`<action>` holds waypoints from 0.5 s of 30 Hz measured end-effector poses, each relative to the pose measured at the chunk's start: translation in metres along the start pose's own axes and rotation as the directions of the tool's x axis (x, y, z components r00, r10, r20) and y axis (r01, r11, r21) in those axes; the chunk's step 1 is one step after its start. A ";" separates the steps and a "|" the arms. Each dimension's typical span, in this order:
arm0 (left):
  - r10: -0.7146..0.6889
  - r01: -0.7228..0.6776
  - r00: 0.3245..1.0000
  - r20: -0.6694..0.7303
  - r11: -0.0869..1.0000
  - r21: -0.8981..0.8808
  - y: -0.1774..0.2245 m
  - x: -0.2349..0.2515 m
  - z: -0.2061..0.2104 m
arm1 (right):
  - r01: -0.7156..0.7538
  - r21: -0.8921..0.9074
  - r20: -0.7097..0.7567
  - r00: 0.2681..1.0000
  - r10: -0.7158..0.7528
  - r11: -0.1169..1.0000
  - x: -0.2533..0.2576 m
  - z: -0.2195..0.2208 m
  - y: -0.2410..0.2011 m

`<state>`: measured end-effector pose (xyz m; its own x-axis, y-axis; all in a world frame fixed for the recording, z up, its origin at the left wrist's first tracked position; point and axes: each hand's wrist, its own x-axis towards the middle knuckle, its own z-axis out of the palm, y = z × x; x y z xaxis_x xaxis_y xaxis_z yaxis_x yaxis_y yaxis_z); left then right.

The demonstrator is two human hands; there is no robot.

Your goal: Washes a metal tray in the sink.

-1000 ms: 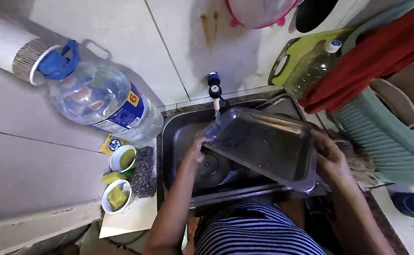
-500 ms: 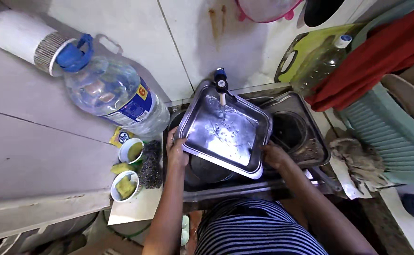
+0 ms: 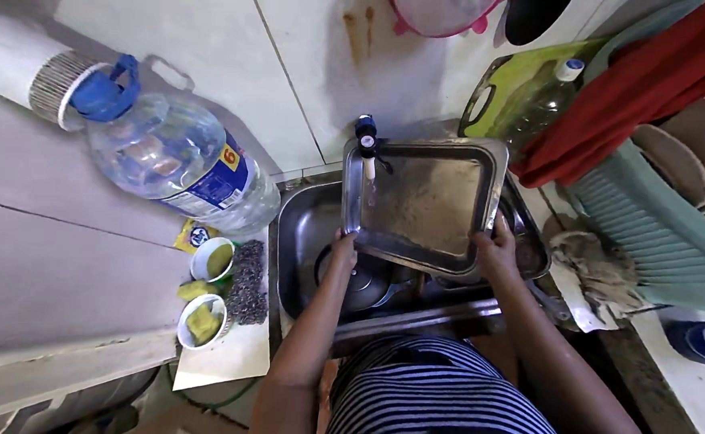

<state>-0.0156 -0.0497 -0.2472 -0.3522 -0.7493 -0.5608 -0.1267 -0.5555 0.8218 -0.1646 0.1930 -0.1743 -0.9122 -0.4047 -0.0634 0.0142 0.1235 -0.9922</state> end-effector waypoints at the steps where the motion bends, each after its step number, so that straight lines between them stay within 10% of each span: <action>1: 0.027 -0.027 1.000 -0.002 1.000 0.007 -0.002 0.004 0.005 | 0.015 0.011 -0.021 1.000 -0.015 1.000 0.000 -0.003 0.006; 15: 0.570 -0.546 0.810 -0.140 0.819 0.177 0.047 -0.029 -0.011 | -0.415 0.236 0.033 0.907 0.419 0.879 0.018 0.030 0.066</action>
<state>-0.0007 -0.0580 -0.1934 -0.2277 -0.9737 0.0004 -0.0756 0.0181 0.9970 -0.1678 0.1672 -0.2445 -0.8081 -0.3453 -0.4772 0.4874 0.0629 -0.8709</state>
